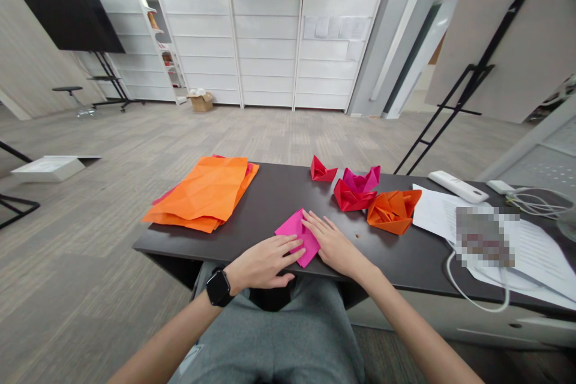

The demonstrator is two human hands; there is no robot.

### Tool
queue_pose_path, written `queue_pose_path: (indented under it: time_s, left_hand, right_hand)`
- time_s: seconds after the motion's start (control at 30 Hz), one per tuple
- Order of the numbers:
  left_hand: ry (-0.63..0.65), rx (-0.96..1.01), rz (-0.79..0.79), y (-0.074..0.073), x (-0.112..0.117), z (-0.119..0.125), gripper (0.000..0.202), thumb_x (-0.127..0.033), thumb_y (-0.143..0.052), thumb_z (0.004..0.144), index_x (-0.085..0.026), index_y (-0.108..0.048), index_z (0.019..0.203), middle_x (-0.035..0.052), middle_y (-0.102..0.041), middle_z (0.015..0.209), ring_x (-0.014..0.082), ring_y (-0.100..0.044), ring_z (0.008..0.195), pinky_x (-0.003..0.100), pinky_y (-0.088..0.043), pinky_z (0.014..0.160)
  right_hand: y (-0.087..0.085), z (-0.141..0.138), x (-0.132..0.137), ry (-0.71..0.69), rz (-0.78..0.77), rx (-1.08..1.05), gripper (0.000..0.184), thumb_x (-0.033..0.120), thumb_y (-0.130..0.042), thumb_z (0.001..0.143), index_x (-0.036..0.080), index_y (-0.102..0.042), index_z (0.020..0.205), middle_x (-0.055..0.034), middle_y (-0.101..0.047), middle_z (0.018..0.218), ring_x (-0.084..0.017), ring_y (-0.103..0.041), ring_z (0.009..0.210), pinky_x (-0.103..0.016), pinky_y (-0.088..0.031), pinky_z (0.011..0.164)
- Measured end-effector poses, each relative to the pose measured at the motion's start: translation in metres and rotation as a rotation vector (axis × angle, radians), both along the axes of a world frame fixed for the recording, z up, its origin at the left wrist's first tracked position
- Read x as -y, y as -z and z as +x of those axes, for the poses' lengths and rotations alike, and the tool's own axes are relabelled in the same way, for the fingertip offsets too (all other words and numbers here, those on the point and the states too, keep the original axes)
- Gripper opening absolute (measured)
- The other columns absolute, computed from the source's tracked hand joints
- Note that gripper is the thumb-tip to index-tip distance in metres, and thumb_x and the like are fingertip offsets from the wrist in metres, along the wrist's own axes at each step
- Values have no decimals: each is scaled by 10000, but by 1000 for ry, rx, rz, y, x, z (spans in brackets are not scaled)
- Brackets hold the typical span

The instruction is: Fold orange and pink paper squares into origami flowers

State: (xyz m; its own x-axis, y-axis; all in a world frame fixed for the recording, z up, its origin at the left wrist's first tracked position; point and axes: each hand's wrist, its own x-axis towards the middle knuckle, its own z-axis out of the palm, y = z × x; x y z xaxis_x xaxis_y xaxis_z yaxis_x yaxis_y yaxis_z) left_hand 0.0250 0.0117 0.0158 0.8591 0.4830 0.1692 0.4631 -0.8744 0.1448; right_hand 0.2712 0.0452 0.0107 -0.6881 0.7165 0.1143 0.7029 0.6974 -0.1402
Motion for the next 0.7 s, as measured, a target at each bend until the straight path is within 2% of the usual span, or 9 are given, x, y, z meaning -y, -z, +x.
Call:
queue_pose_path:
  time_s: [0.13, 0.27, 0.33, 0.43, 0.47, 0.53, 0.6, 0.7]
  left_hand:
    - [26, 5, -37, -1, -1, -2, 593, -398, -520, 950, -151, -395, 1474, 162, -407, 1536, 283, -347, 1441, 419, -258, 1192]
    - [33, 100, -116, -7, -2, -2, 535, -371, -512, 962, -206, -415, 1462, 114, -436, 1524, 260, -375, 1422, 410, -267, 1188]
    - [-91, 208, -163, -10, -4, 2, 420, -311, -462, 983, -220, -488, 1393, 95, -511, 1459, 244, -451, 1361, 404, -309, 1163]
    - [-488, 413, -232, -8, -20, 12, 303, -240, -453, 963, -193, -578, 1235, 110, -626, 1264, 262, -569, 1202, 440, -404, 1072]
    - [-577, 453, -249, -6, -28, 15, 289, -241, -483, 943, -180, -580, 1208, 121, -638, 1219, 275, -591, 1158, 454, -432, 1035]
    - [-631, 486, -291, -2, -46, 20, 286, -262, -561, 903, -175, -580, 1174, 121, -667, 1145, 273, -632, 1079, 434, -482, 966]
    - [-623, 507, -352, 0, -64, 22, 320, -256, -648, 846, -181, -576, 1149, 89, -709, 1035, 244, -676, 973, 372, -528, 879]
    - [-592, 534, -445, 2, -79, 24, 337, -180, -690, 785, -189, -577, 1102, 17, -731, 838, 192, -702, 791, 288, -548, 742]
  right_hand:
    - [-4, -4, 1, -54, -60, -34, 772, 29, -388, 765, 162, -311, 1522, -114, -269, 1607, -200, -220, 1488, -480, -278, 1176]
    - [2, -1, 0, -40, -99, -186, 761, 20, -423, 727, 134, -369, 1477, -157, -297, 1592, -210, -280, 1469, -466, -317, 1165]
    - [6, 0, -1, -31, -86, -248, 712, 12, -436, 712, 114, -444, 1417, -176, -357, 1560, -226, -319, 1453, -468, -315, 1170]
    - [8, -1, -2, -25, -68, -267, 671, 4, -439, 709, 138, -511, 1362, -160, -400, 1538, -243, -346, 1439, -476, -327, 1165]
    - [7, -1, -2, -25, -70, -263, 664, 4, -433, 719, 152, -517, 1361, -150, -388, 1547, -243, -346, 1439, -471, -337, 1161]
    - [3, -2, -1, -33, -87, -252, 638, 14, -413, 764, 179, -511, 1372, -128, -356, 1568, -231, -352, 1435, -448, -355, 1153]
    - [-5, -2, 1, -61, -127, -250, 628, 34, -409, 800, 201, -482, 1401, -108, -325, 1585, -220, -349, 1437, -425, -357, 1154]
    - [-17, 3, 3, -112, -229, -272, 719, 55, -450, 777, 224, -384, 1474, -90, -255, 1616, -227, -311, 1456, -428, -333, 1168]
